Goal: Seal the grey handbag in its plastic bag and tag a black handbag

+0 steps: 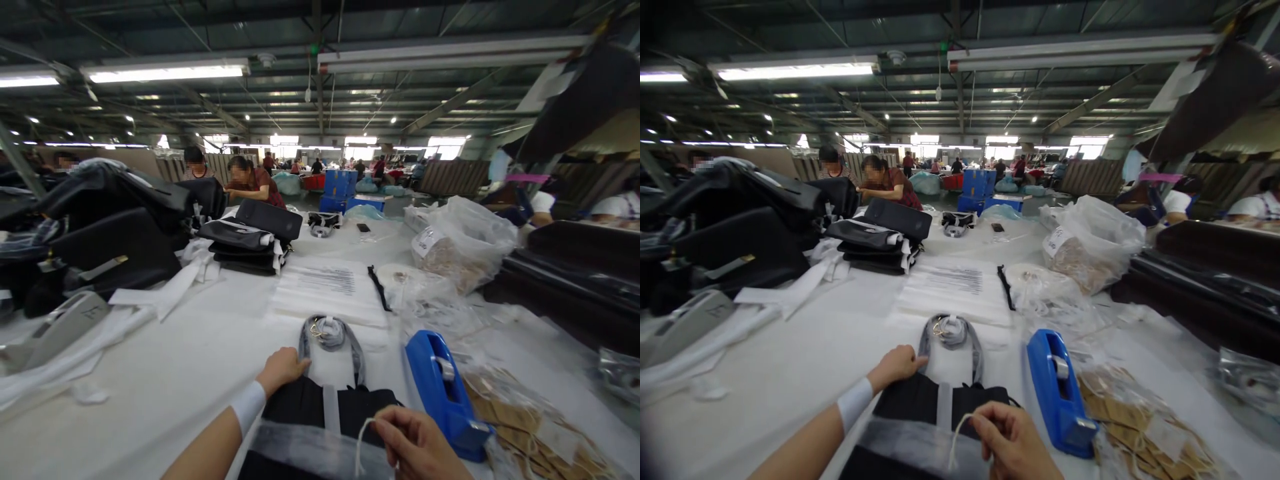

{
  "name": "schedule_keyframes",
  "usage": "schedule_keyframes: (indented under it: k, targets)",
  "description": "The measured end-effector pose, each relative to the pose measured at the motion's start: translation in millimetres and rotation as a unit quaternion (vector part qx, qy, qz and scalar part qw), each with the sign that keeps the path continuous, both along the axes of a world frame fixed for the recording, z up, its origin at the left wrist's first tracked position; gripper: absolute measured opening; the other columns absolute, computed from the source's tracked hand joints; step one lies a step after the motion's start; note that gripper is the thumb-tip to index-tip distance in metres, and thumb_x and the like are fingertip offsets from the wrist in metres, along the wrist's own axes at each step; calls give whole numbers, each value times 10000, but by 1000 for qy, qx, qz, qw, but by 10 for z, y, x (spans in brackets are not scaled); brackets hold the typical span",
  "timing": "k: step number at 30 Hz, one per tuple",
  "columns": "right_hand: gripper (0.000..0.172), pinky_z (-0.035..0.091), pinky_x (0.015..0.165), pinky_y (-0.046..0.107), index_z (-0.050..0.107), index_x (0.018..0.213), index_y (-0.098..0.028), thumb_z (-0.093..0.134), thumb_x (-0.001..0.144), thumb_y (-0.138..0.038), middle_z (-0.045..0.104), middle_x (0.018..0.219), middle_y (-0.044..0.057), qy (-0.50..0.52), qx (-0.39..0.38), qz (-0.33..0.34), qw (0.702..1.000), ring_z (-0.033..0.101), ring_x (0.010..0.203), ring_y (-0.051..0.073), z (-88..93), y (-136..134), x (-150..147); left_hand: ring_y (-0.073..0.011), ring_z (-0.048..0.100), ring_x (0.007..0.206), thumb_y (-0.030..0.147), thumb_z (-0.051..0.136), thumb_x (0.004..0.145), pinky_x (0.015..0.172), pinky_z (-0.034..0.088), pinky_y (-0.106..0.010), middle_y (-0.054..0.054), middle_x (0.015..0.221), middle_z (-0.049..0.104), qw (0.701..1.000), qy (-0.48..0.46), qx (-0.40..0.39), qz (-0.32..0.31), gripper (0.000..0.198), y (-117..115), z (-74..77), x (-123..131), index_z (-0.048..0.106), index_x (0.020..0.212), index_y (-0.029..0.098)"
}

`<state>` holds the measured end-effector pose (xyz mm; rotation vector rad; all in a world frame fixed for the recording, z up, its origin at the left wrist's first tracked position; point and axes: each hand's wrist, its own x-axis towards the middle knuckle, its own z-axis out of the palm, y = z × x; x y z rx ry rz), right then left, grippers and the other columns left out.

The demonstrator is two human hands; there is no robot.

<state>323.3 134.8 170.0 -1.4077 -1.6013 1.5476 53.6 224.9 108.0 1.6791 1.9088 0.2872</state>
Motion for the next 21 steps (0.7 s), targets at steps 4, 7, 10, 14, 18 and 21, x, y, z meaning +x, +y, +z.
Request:
schedule_keyframes:
  k: [4, 7, 10, 14, 18, 21]
  targets:
    - [434, 322, 443, 251, 623, 756, -180, 512, 789, -598, 556, 527, -8, -133, 102, 13, 986, 485, 455, 123, -159, 185, -106, -284, 602, 1081, 415, 777, 694, 965, 440, -494, -122, 1122, 668, 998, 4, -66, -1, 405, 119, -138, 182, 660, 959, 132]
    - [365, 401, 565, 270, 610, 735, -194, 492, 831, -525, 624, 614, 19, -146, 153, 53, 976, 573, 604, 162, -195, 270, -182, -229, 614, 1014, 318, 761, 740, 919, 484, -454, -69, 1063, 663, 994, -49, -100, 12, 304, 185, -221, 213, 642, 955, 141]
    - [385, 418, 609, 270, 576, 764, -195, 483, 844, -560, 633, 624, 14, -91, 128, 80, 984, 578, 613, 161, -235, 332, -261, -167, 618, 824, 291, 710, 794, 767, 520, -351, -12, 900, 647, 983, -150, -104, 31, 214, 209, -291, 136, 621, 913, 139]
    - [467, 389, 493, 269, 538, 834, -215, 406, 822, -662, 552, 509, -32, -78, 76, 41, 993, 500, 447, 149, -437, 527, -311, -96, 523, 625, 176, 702, 749, 620, 436, -243, 65, 670, 539, 947, -309, -67, 55, 143, 173, -318, 31, 565, 782, 151]
    - [397, 462, 567, 334, 587, 713, -247, 350, 786, -556, 609, 557, 32, -253, 204, -39, 945, 587, 527, 212, -719, 932, -304, -73, 443, 543, 87, 688, 622, 567, 345, -229, 96, 570, 471, 901, -423, -35, 87, 208, 118, -251, 55, 522, 714, 172]
    - [242, 500, 670, 400, 528, 486, -269, 512, 659, -437, 640, 573, 67, -282, 292, -36, 913, 642, 632, 274, -839, 1257, -467, -70, 407, 512, 85, 708, 560, 573, 332, -243, 96, 527, 462, 881, -465, -25, 86, 214, 168, -209, 111, 533, 649, 170]
